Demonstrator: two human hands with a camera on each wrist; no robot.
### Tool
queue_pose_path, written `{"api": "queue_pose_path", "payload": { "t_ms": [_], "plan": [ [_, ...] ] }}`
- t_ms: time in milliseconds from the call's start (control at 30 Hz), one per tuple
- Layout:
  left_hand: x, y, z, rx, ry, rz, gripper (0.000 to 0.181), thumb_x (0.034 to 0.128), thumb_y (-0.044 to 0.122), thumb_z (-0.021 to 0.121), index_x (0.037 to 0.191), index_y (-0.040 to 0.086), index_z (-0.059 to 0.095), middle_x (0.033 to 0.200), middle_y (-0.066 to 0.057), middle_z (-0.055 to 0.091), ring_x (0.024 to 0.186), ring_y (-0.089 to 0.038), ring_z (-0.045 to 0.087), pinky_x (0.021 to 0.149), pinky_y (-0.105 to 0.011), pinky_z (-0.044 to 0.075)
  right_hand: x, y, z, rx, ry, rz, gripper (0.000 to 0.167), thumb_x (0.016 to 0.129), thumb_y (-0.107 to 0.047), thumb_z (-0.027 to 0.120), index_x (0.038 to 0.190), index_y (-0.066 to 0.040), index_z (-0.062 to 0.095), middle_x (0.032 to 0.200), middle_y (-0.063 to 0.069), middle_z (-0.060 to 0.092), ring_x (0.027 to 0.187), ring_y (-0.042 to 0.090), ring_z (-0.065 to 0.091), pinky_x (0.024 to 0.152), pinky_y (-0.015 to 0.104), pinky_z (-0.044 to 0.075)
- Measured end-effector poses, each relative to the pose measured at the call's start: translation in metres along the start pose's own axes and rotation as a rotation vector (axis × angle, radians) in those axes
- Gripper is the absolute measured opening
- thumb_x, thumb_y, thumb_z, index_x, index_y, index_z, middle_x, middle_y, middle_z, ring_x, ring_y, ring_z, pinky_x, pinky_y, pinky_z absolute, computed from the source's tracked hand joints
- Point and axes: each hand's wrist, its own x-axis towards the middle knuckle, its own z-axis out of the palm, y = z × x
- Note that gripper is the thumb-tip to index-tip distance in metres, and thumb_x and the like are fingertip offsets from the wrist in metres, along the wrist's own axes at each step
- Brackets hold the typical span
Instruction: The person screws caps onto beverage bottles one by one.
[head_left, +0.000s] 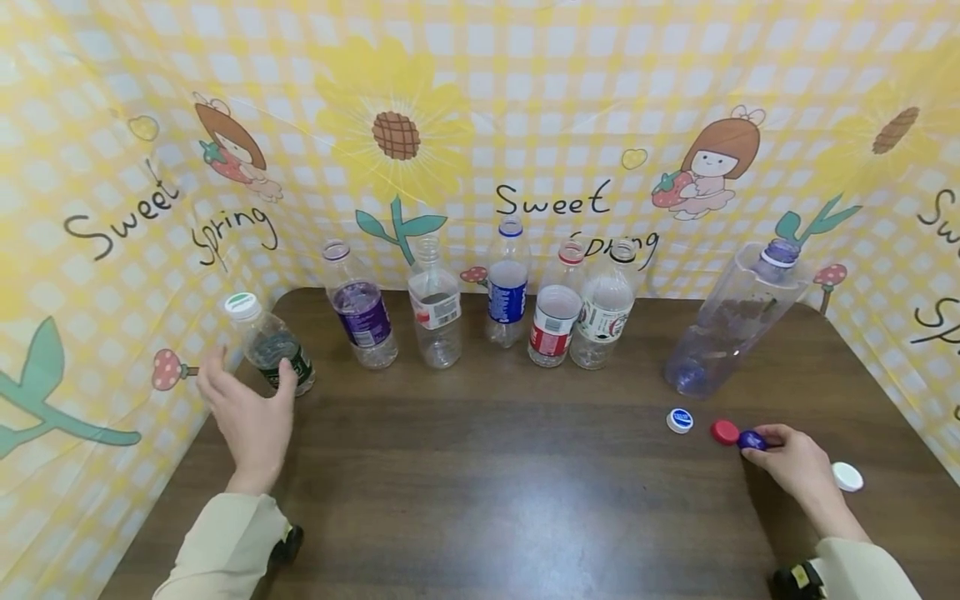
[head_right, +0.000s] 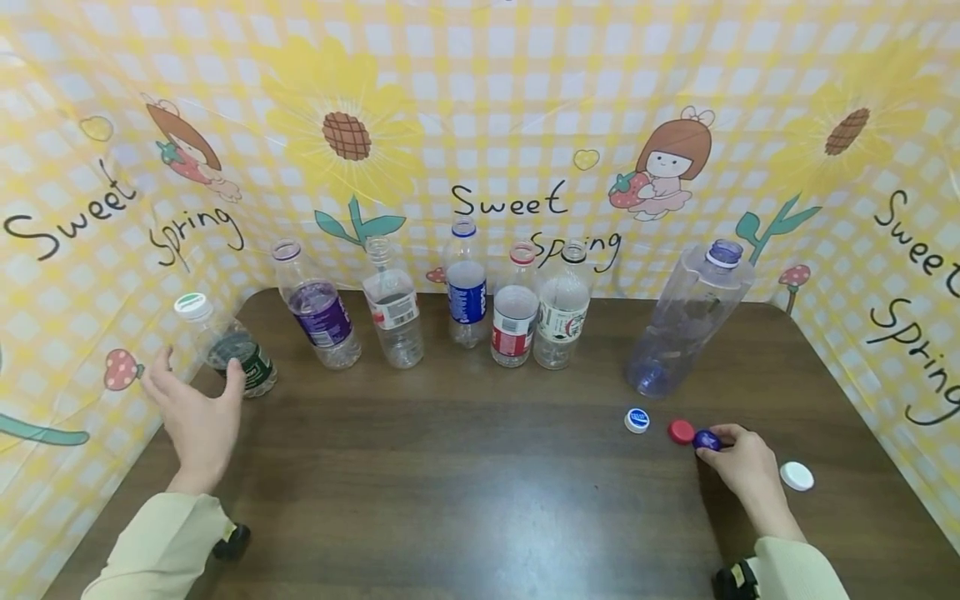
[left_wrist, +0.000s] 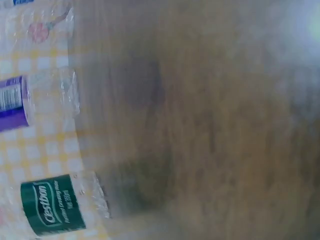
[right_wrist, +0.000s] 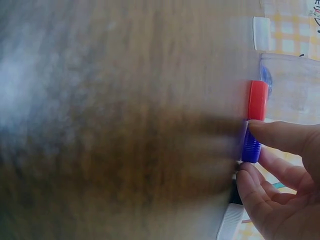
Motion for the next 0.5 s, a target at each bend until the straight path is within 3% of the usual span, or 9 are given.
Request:
{"api": "queue_pose_path", "payload": {
  "t_ms": [100, 200, 367, 500],
  "plan": [
    [-0.005, 0.009, 0.007, -0.084, 0.132, 0.262, 0.043, 0.0864, 0.011, 0.060, 0.124, -0.006, 0.046, 0.128, -0.030, 0.046, 0.120, -0.042, 0.041, 0.107, -0.043, 0.034, -0.001, 0.001, -0.001, -0.001, 0.011, -0.001, 0.044, 0.082, -0.016, 0.069, 0.109, 0.016, 0.057, 0.096, 0.032, 0.067, 0.079, 0.036, 0.067, 0.063, 0.034, 0.046],
    [-0.007, 0.020, 0.015, -0.132, 0.138, 0.389, 0.031, 0.0846, 0.002, 0.059, 0.114, -0.007, 0.052, 0.119, -0.028, 0.054, 0.113, -0.041, 0.048, 0.104, -0.031, 0.037, -0.003, 0.001, -0.001, -0.006, 0.024, -0.007, 0.043, 0.082, -0.016, 0.069, 0.108, 0.016, 0.057, 0.096, 0.032, 0.067, 0.081, 0.040, 0.067, 0.063, 0.035, 0.046],
    [-0.004, 0.035, 0.029, -0.118, 0.030, 0.407, 0.030, 0.0852, -0.001, 0.060, 0.114, -0.009, 0.053, 0.119, -0.027, 0.054, 0.111, -0.039, 0.049, 0.101, -0.025, 0.039, -0.003, 0.000, -0.001, -0.004, 0.033, -0.006, 0.044, 0.082, -0.017, 0.069, 0.108, 0.016, 0.057, 0.096, 0.032, 0.067, 0.083, 0.043, 0.066, 0.063, 0.035, 0.046],
    [0.001, 0.044, 0.040, -0.082, -0.075, 0.329, 0.039, 0.0874, 0.005, 0.063, 0.121, -0.009, 0.049, 0.127, -0.029, 0.047, 0.116, -0.039, 0.046, 0.100, -0.038, 0.042, -0.003, -0.004, -0.004, -0.003, 0.030, -0.001, 0.044, 0.083, -0.018, 0.069, 0.109, 0.016, 0.057, 0.099, 0.033, 0.066, 0.088, 0.046, 0.064, 0.064, 0.035, 0.045]
  ]
}}
